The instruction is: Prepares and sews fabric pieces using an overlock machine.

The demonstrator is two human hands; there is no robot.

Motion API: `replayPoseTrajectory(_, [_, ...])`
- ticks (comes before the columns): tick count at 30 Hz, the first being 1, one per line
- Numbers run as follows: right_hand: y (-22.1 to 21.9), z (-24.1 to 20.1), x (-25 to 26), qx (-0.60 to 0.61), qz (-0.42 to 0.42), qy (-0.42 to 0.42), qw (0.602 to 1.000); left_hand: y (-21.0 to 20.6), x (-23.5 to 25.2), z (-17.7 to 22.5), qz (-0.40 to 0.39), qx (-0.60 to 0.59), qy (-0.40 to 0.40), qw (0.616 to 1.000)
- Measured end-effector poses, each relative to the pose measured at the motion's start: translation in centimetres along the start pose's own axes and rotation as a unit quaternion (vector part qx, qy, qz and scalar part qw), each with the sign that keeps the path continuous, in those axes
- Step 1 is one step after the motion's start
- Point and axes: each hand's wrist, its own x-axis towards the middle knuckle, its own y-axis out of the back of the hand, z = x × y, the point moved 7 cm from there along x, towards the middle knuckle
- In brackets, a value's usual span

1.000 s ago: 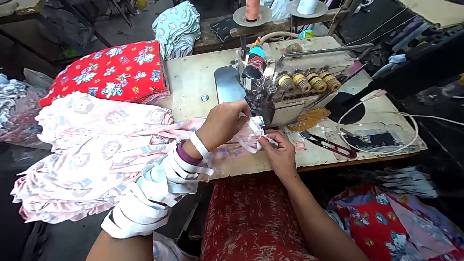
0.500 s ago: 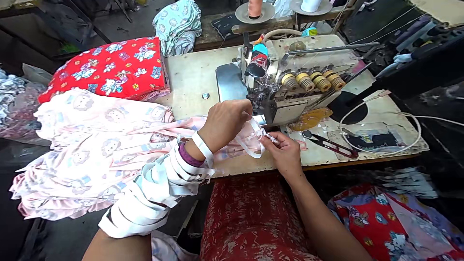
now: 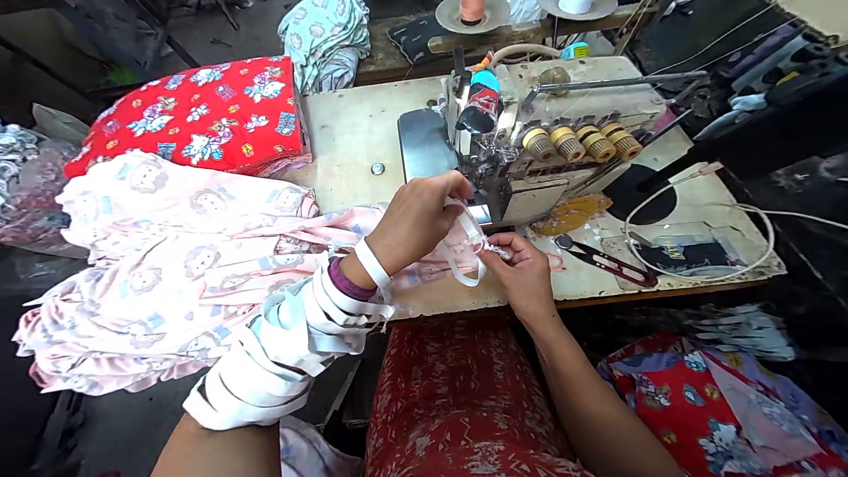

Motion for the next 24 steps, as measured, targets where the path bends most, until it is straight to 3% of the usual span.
replayPoseTrajectory(5, [-0.1, -0.2, -0.7, 0.047, 0.004, -0.019, 0.999, -1.0, 0.3, -0.9, 0.076, 0.048, -0.026, 0.996])
replayPoseTrajectory(11, [-0.8, -1.5, 0.6, 0.098, 0.055, -0.017, 0.993, -0.2, 4.3, -4.6, 0.083, -0.039, 0.112, 0.989])
replayPoseTrajectory(24, [-1.5, -2.2, 1.1, 0.071, 0.08, 0.029, 0.994, -0.2, 6.1, -5.7, 0.131, -0.057, 0.15, 0.978])
